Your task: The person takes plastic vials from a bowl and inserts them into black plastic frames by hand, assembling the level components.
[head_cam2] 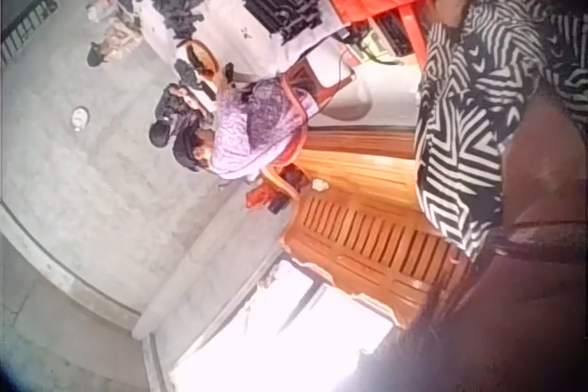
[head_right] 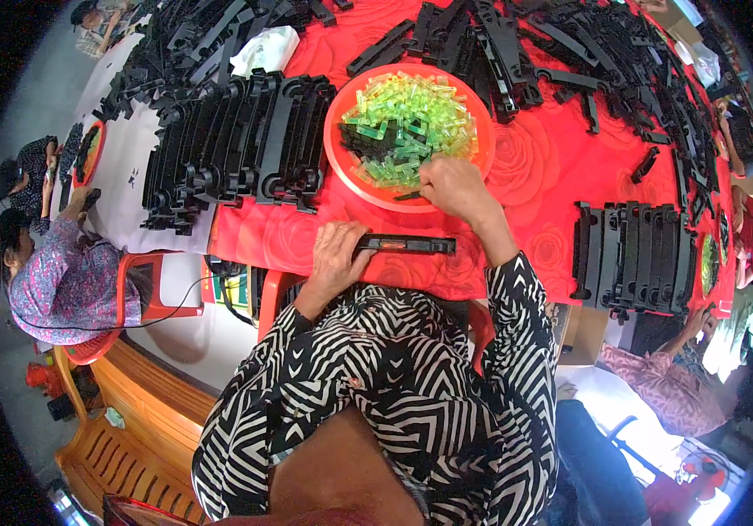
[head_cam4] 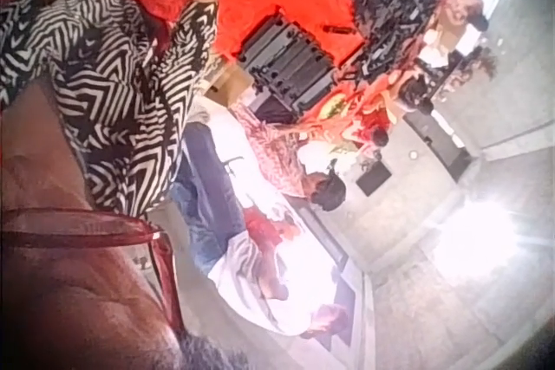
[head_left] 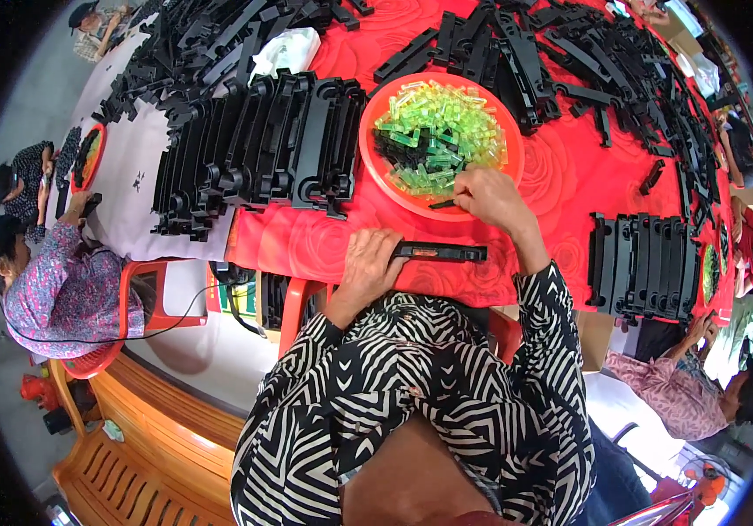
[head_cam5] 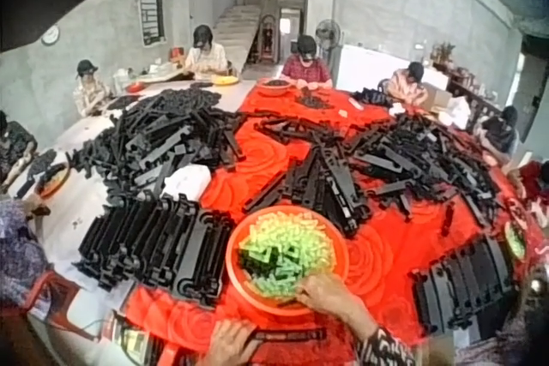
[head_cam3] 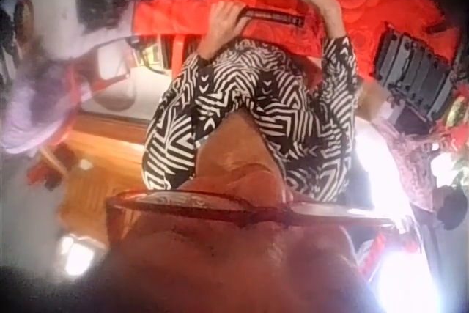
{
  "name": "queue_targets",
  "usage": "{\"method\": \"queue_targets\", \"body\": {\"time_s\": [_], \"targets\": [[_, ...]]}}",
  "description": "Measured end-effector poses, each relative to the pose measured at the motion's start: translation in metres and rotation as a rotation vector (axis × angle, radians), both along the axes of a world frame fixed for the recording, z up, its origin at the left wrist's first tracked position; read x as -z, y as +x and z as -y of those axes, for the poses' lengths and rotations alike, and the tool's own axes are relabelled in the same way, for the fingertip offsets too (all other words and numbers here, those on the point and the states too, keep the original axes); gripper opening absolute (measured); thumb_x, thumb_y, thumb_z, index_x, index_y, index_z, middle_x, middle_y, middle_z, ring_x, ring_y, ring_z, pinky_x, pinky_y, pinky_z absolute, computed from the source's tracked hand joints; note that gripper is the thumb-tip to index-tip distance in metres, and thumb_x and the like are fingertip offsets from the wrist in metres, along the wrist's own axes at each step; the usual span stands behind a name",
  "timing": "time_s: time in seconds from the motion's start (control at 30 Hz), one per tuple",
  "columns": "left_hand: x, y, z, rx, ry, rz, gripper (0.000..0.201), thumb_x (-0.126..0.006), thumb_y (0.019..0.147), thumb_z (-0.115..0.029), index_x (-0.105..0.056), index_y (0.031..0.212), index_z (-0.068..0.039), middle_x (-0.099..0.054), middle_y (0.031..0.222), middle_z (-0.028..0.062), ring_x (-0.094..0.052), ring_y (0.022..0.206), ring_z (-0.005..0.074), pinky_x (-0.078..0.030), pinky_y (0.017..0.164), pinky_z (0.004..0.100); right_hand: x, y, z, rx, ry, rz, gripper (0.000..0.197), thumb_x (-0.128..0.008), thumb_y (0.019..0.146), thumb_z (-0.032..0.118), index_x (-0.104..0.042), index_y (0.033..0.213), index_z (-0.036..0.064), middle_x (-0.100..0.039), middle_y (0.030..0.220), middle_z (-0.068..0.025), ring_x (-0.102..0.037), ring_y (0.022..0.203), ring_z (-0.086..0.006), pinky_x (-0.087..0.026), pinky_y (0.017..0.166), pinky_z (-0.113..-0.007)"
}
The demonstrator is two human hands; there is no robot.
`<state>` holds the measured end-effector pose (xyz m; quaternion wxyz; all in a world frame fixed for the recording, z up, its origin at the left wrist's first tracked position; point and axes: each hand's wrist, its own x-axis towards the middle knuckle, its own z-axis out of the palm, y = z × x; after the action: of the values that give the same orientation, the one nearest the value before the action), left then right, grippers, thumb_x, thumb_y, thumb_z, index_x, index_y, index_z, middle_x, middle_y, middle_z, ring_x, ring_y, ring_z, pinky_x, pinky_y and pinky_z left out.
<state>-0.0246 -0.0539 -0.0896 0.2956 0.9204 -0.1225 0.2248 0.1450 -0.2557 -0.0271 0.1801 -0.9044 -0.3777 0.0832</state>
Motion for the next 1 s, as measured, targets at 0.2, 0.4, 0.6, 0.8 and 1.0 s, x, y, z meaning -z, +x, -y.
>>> {"method": "queue_targets", "body": {"time_s": [0.2, 0.4, 0.6, 0.8, 1.0], "targets": [[0.001, -0.001, 0.000, -0.003, 0.000, -0.004, 0.042, -0.076, 0.071, -0.016, -0.061, 0.107, -0.002, -0.062, 0.102, 0.0134, -0.057, 0.096, 0.0315, -0.043, 0.082, 0.0421, -0.006, -0.004, -0.001, 0.015, -0.046, 0.058, 0.019, -0.069, 0.078, 0.019, -0.059, 0.073, 0.0028, -0.059, 0.078, -0.0156, -0.060, 0.077, -0.0368, -0.046, 0.066, -0.046], [0.001, 0.000, 0.000, 0.000, -0.002, 0.002, 0.041, -0.076, 0.071, -0.015, -0.061, 0.107, -0.002, -0.062, 0.104, 0.0137, -0.057, 0.097, 0.0318, -0.043, 0.084, 0.0418, -0.002, -0.004, 0.007, 0.015, 0.178, -0.023, 0.021, -0.065, 0.082, 0.019, -0.054, 0.077, 0.0016, -0.057, 0.078, -0.0157, -0.058, 0.075, -0.0365, -0.044, 0.064, -0.046], [0.000, 0.000, 0.000, -0.007, 0.002, 0.005, 0.041, -0.076, 0.071, -0.015, -0.061, 0.108, -0.003, -0.062, 0.104, 0.0133, -0.057, 0.097, 0.0317, -0.043, 0.084, 0.0416, 0.002, -0.007, 0.008, 0.083, 0.223, -0.030, 0.020, -0.063, 0.084, 0.018, -0.053, 0.079, 0.0012, -0.055, 0.078, -0.0155, -0.057, 0.074, -0.0352, -0.044, 0.064, -0.043], [-0.016, -0.002, 0.004, -0.064, 0.015, 0.084, 0.042, -0.075, 0.074, -0.019, -0.060, 0.109, -0.001, -0.061, 0.105, 0.0151, -0.056, 0.100, 0.0312, -0.041, 0.085, 0.0413, -0.006, -0.017, 0.008, 0.172, 0.491, -0.054, 0.020, -0.060, 0.086, 0.019, -0.053, 0.080, 0.0011, -0.055, 0.078, -0.0157, -0.057, 0.075, -0.0344, -0.044, 0.065, -0.043], [-0.056, -0.001, 0.014, -0.049, -0.392, 0.036, 0.037, -0.071, 0.080, -0.008, -0.058, 0.112, 0.003, -0.066, 0.095, 0.0139, -0.062, 0.086, 0.0287, -0.049, 0.079, 0.0375, -0.039, -0.059, 0.004, 0.050, 0.589, -0.041, 0.017, -0.063, 0.085, 0.015, -0.053, 0.080, 0.0021, -0.051, 0.075, -0.0136, -0.055, 0.072, -0.0326, -0.043, 0.064, -0.041]]}}
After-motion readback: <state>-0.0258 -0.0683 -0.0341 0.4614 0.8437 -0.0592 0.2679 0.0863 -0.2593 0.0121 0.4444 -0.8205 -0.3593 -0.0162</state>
